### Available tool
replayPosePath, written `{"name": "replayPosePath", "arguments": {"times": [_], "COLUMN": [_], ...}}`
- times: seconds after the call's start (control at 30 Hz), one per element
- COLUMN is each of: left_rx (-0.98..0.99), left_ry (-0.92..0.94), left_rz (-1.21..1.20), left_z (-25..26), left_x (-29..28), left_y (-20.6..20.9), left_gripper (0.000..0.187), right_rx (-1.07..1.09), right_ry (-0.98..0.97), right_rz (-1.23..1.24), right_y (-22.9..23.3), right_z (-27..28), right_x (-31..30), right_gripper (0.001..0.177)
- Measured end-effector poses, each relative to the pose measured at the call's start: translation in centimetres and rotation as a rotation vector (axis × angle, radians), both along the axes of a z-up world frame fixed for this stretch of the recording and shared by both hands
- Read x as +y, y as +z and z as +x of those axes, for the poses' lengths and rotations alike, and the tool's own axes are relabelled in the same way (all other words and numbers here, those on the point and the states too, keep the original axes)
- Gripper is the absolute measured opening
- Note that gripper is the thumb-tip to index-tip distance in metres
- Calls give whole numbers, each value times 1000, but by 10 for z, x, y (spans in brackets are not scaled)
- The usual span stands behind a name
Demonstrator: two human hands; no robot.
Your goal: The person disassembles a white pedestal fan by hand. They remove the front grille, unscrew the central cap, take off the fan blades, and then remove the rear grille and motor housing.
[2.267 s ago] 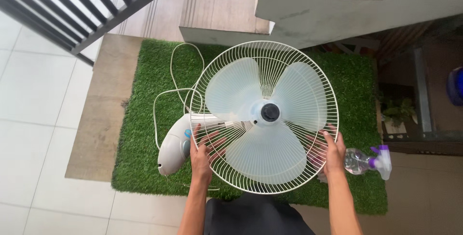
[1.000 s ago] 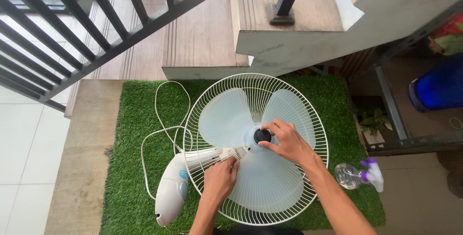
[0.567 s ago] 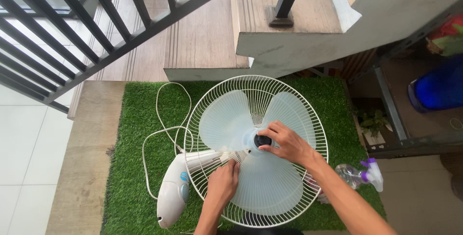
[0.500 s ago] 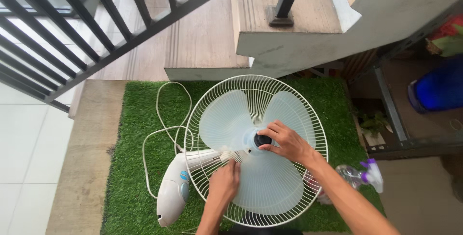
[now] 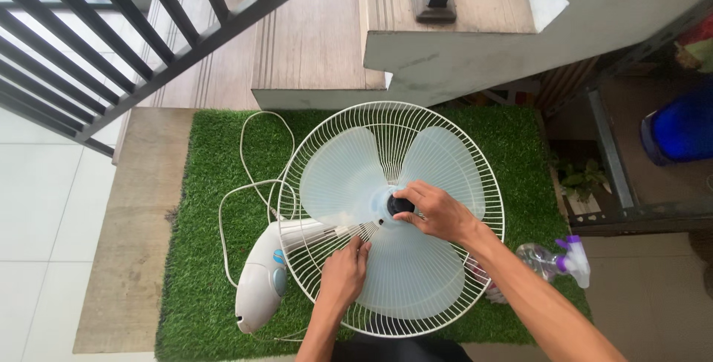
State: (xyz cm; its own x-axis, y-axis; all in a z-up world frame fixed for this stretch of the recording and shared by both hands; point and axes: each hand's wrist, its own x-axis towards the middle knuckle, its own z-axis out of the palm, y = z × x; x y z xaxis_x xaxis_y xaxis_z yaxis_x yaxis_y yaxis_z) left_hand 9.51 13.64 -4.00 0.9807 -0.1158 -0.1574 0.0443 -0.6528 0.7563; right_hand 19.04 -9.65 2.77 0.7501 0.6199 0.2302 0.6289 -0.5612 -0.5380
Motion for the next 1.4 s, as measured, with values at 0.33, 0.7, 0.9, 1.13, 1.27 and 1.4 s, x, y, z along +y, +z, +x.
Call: {"name": "replayPosePath", "arguments": {"times": [0.33,0.7,0.9,1.13,1.27,1.4], "left_rx": [80,98,113,114,114,77], "left_ry": [11,11,14,-12,-28,-28], "left_rz": [38,88,93,18,-25,-73], "left_z": [1,2,2,5,0,-9], "left_x": [0,-2,-1,4,5,9], "left_y": [9,12,13,12,11,9], "left_gripper": [30,32,32,31,29,29], "right_rx": [11,2,-49,22,-53,-29], "right_ry": [-59,-122,-185,-286,-103,66], "right_rz": [-17,-23,-6,5,-89,-234], "right_y": [-4,-6,-8,0,16,25], "right_z": [-2,-8,-14,-22,-14,-7], "right_x": [5,9,15,21,12,3], "right_gripper": [40,40,39,40,45,52]}}
